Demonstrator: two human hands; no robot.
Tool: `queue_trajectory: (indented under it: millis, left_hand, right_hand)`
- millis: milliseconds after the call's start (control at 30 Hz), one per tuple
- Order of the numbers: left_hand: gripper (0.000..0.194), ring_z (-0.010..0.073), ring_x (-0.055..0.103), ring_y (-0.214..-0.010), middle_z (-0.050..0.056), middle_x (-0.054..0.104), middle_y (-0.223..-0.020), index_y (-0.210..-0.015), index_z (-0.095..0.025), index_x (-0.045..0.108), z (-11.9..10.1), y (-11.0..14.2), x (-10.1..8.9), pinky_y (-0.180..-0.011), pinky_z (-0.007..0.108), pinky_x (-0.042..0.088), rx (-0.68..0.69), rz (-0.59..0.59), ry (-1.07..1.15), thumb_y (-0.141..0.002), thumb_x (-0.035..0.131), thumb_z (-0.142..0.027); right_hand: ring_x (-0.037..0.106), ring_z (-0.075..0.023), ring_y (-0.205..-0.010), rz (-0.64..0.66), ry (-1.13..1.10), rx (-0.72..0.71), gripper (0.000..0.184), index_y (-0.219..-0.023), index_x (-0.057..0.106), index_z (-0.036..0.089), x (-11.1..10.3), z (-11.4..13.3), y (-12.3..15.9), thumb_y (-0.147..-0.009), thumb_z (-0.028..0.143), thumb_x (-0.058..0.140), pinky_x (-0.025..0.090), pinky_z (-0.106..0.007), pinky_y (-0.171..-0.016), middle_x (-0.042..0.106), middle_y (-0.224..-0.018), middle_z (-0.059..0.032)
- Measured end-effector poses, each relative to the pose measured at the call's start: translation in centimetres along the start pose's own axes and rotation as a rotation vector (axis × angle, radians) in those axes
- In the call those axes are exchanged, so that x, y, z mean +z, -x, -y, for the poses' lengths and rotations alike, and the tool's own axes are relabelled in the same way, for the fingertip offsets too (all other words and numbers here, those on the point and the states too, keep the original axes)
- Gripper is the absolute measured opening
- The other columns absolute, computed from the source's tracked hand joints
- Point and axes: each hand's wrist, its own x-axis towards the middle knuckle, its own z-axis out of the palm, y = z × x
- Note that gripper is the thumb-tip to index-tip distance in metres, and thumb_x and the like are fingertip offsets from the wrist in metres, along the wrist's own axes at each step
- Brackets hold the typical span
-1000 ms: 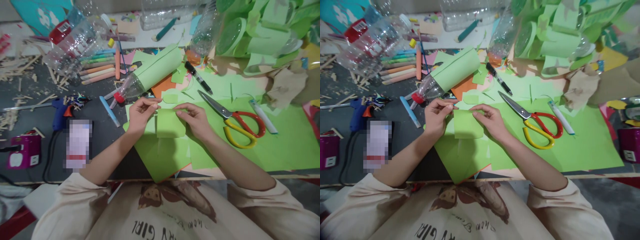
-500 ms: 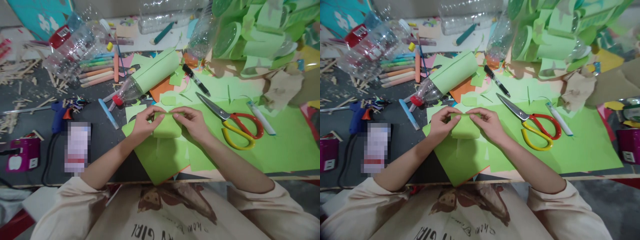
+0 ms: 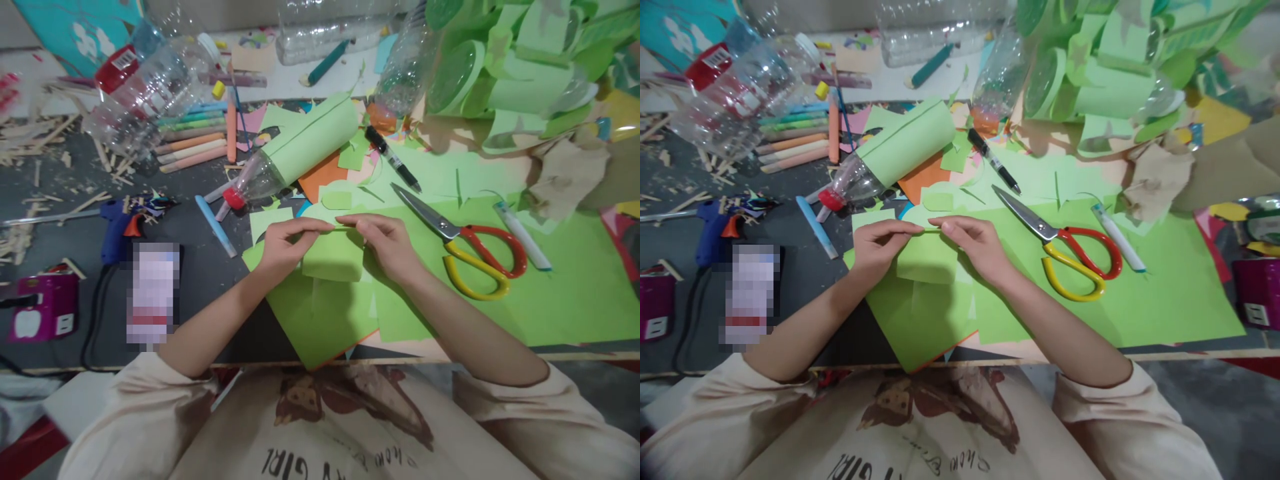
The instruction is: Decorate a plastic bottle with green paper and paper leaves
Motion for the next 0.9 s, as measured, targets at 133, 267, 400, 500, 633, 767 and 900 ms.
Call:
queue_trajectory:
  millis: [133,267,400,500,633,767,900]
  left_hand:
    - [0.018,0.0176,0.073,-0.078,0.001,0.078,-0.082,-0.077,-0.025,0.078,-0.16,0.1,0.05,-0.077,0.028,0.058,-0.007,0.042,-0.053,-0.079,0.061,-0.019]
    - [0.015,0.0175,0.072,-0.083,0.003,0.078,-0.09,-0.084,-0.023,0.076,0.0,0.17,0.04,-0.075,0.027,0.056,0.001,0.067,-0.056,-0.082,0.061,-0.024]
    - [0.024,0.0153,0.07,-0.085,0.005,0.074,-0.095,-0.096,-0.022,0.066,0.39,-0.05,0.08,-0.076,0.026,0.055,0.039,0.041,0.098,-0.083,0.066,-0.042]
    - [0.031,0.0107,0.067,-0.069,0.001,0.07,-0.076,-0.08,-0.02,0.058,0.75,-0.47,0.18,-0.069,0.023,0.054,0.049,-0.127,0.157,-0.081,0.068,-0.05]
    - [0.036,0.0071,0.061,-0.054,-0.001,0.068,-0.067,-0.073,-0.019,0.059,0.74,-0.78,0.3,-0.057,0.02,0.05,0.007,-0.238,0.16,-0.076,0.073,-0.052]
    - [0.039,0.0076,0.06,-0.053,0.0,0.07,-0.07,-0.074,-0.019,0.062,0.53,-0.62,0.37,-0.055,0.022,0.05,-0.003,-0.292,0.148,-0.077,0.068,-0.058]
    - [0.049,0.009,0.061,-0.055,0.0,0.066,-0.062,-0.061,-0.019,0.058,0.72,-0.38,0.29,-0.058,0.024,0.05,0.089,-0.326,0.128,-0.088,0.053,-0.059]
  right_hand:
    - [0.065,-0.017,-0.073,0.032,0.047,0.011,0.032,-0.08,0.079,0.025,0.17,-0.04,-0.15,-0.069,0.054,0.076,0.051,-0.032,-0.067,0.077,-0.081,-0.0032]
    - [0.063,-0.0151,-0.068,-0.02,0.079,-0.039,0.024,-0.08,0.078,0.024,0.03,-0.31,-0.15,-0.069,0.046,0.078,0.05,-0.03,-0.065,0.075,-0.077,-0.0019]
    - [0.066,-0.0162,-0.074,-0.043,0.075,-0.083,0.018,-0.078,0.077,0.025,-0.04,-0.17,-0.08,-0.072,0.042,0.077,0.053,-0.031,-0.069,0.076,-0.082,-0.0016]
    - [0.068,-0.0178,-0.079,-0.066,0.083,-0.089,0.019,-0.077,0.077,0.025,-0.05,-0.05,-0.11,-0.072,0.043,0.076,0.055,-0.032,-0.07,0.077,-0.084,-0.0019]
    - [0.069,-0.0178,-0.08,-0.078,0.065,-0.094,0.016,-0.077,0.077,0.026,-0.09,-0.1,-0.2,-0.071,0.041,0.078,0.054,-0.032,-0.072,0.077,-0.083,-0.0013]
    - [0.069,-0.0186,-0.08,-0.076,0.102,-0.094,0.017,-0.077,0.077,0.026,-0.11,-0.14,-0.18,-0.072,0.042,0.077,0.055,-0.034,-0.074,0.077,-0.083,-0.0015]
    - [0.069,-0.0188,-0.081,-0.073,0.139,-0.123,0.018,-0.079,0.075,0.025,0.01,-0.18,0.07,-0.075,0.042,0.074,0.055,-0.033,-0.073,0.076,-0.084,-0.0021]
